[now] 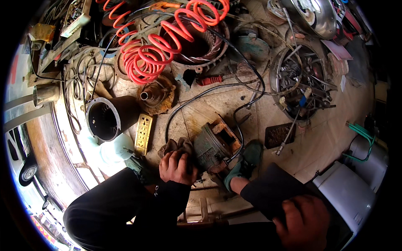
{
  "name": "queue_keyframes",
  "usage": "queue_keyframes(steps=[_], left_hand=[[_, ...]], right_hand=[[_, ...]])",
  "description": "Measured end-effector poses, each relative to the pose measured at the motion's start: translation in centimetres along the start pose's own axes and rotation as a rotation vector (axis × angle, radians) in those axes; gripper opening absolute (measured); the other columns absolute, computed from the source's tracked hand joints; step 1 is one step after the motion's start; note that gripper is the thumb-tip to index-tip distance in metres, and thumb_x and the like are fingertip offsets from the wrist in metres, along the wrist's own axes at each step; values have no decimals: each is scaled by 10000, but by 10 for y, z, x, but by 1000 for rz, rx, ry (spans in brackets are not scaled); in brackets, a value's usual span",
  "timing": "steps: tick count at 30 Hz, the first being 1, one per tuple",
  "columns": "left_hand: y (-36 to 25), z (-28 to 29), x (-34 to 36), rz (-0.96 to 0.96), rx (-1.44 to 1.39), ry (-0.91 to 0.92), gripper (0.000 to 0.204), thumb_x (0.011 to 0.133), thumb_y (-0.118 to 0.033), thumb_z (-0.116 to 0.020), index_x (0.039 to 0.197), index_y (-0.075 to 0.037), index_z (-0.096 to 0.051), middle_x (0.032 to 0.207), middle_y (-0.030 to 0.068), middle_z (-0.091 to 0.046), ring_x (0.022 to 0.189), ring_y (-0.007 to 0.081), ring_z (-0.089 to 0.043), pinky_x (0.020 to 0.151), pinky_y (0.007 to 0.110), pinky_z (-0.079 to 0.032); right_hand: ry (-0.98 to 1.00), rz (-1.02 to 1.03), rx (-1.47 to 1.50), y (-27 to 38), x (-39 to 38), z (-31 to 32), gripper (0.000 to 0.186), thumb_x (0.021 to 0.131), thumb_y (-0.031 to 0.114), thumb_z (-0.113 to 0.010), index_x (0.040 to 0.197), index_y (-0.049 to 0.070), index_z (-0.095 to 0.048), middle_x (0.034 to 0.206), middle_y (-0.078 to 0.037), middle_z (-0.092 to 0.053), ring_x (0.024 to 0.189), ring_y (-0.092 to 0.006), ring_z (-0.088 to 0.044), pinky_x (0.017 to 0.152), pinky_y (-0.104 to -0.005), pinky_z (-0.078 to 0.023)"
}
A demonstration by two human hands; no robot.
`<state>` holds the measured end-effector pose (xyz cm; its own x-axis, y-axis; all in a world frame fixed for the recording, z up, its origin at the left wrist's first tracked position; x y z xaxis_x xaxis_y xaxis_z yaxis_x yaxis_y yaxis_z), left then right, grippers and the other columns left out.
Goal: The person is sitting on the floor in a cluttered workshop, working on a cylindrical electric motor. They use a cloth to wipe the motor's exterior and a small metal tool to scrape or pry at the end cap. The person removes the end cap, inspects the interior, and then reattaches it.
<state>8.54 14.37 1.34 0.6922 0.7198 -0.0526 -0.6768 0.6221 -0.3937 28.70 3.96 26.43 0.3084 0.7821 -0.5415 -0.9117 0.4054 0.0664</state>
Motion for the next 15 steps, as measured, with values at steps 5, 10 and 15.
queue_keyframes(steps=[5,10,15], left_hand=[[-3,-2,-3,-32,4,-24,466,720,-250,-766,1149,-94,-669,1212,145,-627,1159,378,-578,960,491,-481],[11,1,-6,35,15,-1,476,742,-257,-751,1175,-83,-654,1247,160,-610,1212,391,-531,995,492,-458],[11,0,-2,45,25,30,481,761,-284,-746,1195,-98,-654,1269,150,-602,1189,377,-531,1012,466,-450]], right_hand=[[-147,117,-28,33,-14,11,206,873,195,-630,1036,71,-657,919,-81,-602,820,-249,-595,689,-364,-491],[-165,236,9,63,-27,10,136,788,150,-602,913,96,-613,875,-68,-572,839,-240,-577,718,-356,-480],[-184,260,-7,61,-31,1,100,805,122,-675,809,39,-619,776,-97,-589,751,-255,-597,678,-410,-494]])
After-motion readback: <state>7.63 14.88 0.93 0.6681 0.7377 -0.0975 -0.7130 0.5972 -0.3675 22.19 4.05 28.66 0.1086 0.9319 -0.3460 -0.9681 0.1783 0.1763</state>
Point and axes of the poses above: each hand's wrist, its own x-axis towards the middle knuckle, its own z-axis out of the back of the hand, y = z × x, the point moved 8 cm from there along x, towards the middle knuckle
